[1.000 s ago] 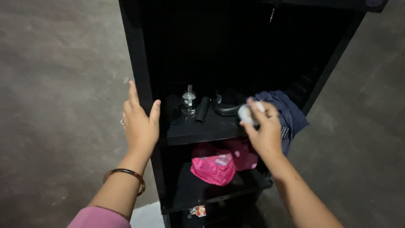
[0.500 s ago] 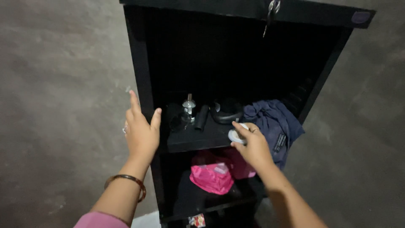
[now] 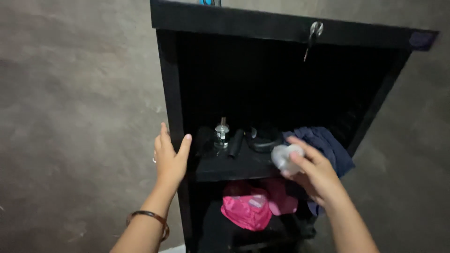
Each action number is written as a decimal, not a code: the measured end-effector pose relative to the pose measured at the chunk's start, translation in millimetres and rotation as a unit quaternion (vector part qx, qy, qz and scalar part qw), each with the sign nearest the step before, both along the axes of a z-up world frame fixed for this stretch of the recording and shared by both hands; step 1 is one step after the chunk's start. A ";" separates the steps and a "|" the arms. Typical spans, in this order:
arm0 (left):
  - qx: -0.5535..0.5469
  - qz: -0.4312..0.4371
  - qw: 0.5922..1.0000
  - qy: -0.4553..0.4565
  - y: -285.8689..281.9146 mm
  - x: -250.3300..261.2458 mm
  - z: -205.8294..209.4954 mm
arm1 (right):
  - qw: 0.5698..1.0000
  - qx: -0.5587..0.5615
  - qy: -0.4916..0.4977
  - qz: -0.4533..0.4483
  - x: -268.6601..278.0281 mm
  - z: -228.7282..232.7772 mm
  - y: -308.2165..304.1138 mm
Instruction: Wiping a filter and assembling a small handheld vacuum cleaner.
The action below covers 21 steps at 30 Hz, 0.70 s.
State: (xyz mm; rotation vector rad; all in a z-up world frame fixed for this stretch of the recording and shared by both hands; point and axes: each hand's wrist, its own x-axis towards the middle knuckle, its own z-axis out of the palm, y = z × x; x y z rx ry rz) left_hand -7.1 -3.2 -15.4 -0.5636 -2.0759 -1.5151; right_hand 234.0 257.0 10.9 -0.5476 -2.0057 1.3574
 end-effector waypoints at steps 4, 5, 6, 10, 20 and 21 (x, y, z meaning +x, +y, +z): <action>0.070 -0.030 0.997 0.005 2.6 -0.1 -9.0 | 0.989 0.104 0.089 0.053 -1.3 -5.2 8.1; 0.094 -0.038 0.995 0.003 4.1 -1.4 -12.3 | 0.984 0.142 0.098 0.047 -3.3 -8.7 12.4; 0.095 -0.037 0.995 0.005 5.1 -1.4 -14.7 | 0.984 0.143 0.100 0.047 -5.8 -8.1 17.0; 0.109 -0.037 0.993 0.039 5.1 2.3 -19.5 | 0.990 0.005 0.138 0.025 -17.6 -20.4 41.0; 0.131 -0.042 0.990 -0.006 2.7 16.0 -16.2 | 0.998 -0.030 0.040 -0.022 -77.5 -73.4 105.7; 0.131 -0.043 0.990 -0.004 2.1 17.4 -17.2 | 0.998 -0.029 0.043 -0.023 -76.8 -50.6 81.9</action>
